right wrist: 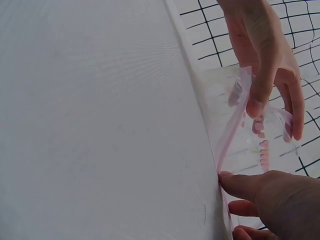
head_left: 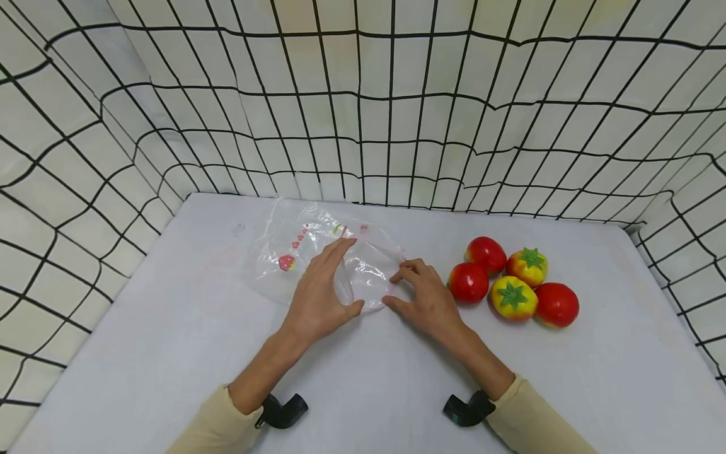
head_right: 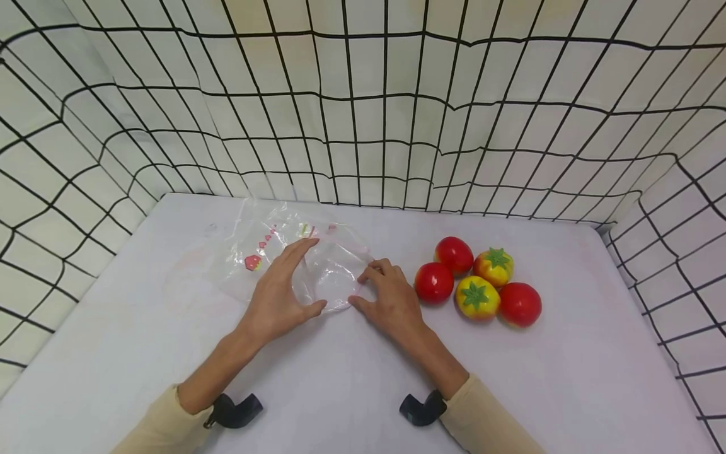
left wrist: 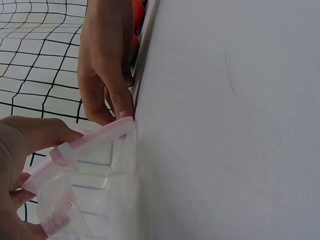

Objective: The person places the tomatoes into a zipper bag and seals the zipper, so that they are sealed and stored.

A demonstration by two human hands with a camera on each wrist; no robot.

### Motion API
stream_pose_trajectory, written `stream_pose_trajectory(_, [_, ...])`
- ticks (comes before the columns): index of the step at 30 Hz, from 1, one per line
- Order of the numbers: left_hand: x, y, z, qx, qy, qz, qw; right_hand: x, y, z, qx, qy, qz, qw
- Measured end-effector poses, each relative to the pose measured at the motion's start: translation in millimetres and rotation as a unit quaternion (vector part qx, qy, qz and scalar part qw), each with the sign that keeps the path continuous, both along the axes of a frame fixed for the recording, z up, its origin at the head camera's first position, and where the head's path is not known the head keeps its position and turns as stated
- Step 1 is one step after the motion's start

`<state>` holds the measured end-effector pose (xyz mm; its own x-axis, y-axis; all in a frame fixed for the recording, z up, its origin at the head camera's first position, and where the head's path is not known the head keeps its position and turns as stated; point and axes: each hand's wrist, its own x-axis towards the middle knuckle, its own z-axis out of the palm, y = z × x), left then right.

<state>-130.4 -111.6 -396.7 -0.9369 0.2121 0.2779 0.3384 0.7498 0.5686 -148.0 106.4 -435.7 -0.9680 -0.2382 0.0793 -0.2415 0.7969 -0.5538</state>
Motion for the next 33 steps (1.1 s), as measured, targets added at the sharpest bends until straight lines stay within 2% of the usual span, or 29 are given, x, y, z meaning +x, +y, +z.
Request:
stream_pose_trajectory(7, [0.2, -2.8, -2.5, 0.002, 0.005, -0.007, 1.0, 2.0, -0.6, -2.4, 0.001, -0.007, -0.002, 1.0])
stream_pose_trajectory(17, [-2.0, -4.5, 0.2, -0.007, 0.023, -0.014, 0.9996, 0.9, 0.0, -0.5, -0.005, -0.015, -0.004, 0.9999])
stream_pose_trajectory(24, [-4.2, -3.9, 3.5, -0.013, 0.011, -0.016, 0.9997, -0.1, 5.2, 7.8, -0.02, -0.056, 0.004, 0.9982])
stream_pose_trajectory(28, [-5.8, -4.4, 6.2, -0.017, 0.006, -0.011, 0.9998, -1.4, 7.9, 13.8, -0.039, -0.073, 0.018, 0.9964])
stream_pose_trajectory(33, [-5.3, -4.8, 8.1, -0.011, -0.003, -0.014, 0.9998, 2.7, 14.5, 18.5, -0.09, -0.068, 0.035, 0.993])
